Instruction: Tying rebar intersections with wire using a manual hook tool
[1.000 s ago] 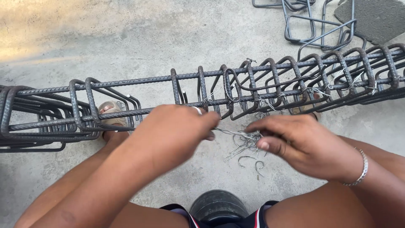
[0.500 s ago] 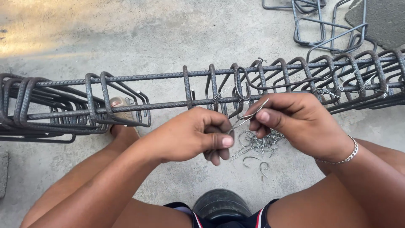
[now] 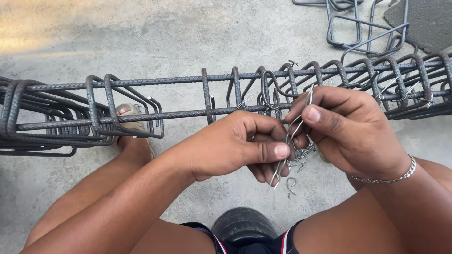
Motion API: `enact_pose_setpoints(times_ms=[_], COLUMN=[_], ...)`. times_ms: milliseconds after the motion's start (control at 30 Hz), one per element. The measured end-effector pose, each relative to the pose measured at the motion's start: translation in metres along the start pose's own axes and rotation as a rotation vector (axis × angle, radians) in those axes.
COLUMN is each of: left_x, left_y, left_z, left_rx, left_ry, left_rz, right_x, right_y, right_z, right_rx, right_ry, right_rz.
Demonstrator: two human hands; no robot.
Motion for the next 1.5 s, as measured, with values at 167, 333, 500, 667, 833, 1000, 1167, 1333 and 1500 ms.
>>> enact_pose_setpoints(times_ms=[167, 333, 500, 667, 833, 1000, 1167, 1333, 1500], left_x=[0.009, 0.016, 0.029, 0.031, 0.029, 0.028, 0.018, 0.007, 0.009], left_y=[0.003, 0.030, 0.023, 0.029, 0.023, 0.020, 0.015, 0.019, 0.013], left_z=[-0.007, -0.002, -0.006, -0.010, -0.013, -0.016, -0.019, -0.016, -0.015], left_rx=[0.011, -0.106, 0.069, 0.096, -0.093, -0.062, -0.114, 0.080, 0.102], left_ry=[0.022, 0.280, 0.326, 0.334, 0.285, 0.305, 0.312, 0.306, 0.294], left_rz=[-0.013, -0.715, -1.096, -1.097, -0.623, -0.602, -0.391, -0.185, -0.158], right_x=[-0.002, 0.001, 0.001, -0.003, -0.022, -0.021, -0.013, -0.015, -0.016], right_y=[-0.004, -0.010, -0.007, -0.016, -0.005, -0.008, -0.021, -0.009, -0.002], right_z=[0.004, 0.010, 0.015, 0.019, 0.019, 0.023, 0.025, 0.026, 0.031], right_rx=[0.039, -0.026, -0.052, -0.119, -0.048, -0.032, 0.075, 0.275, 0.226], right_ry=[0.018, 0.136, 0.196, 0.238, 0.212, 0.210, 0.243, 0.025, 0.070], right_rz=[0.120, 0.427, 0.488, 0.610, 0.165, 0.111, 0.400, 0.699, 0.595])
Point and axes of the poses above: each hand's wrist, its own z-axis away from the middle knuckle, its own x-axis out of the palm, y = z × x, the point moved 5 cm from there along -z, towards the middle knuckle, and after that the axes turned 9 degrees about -z, right-handed, at the moved point
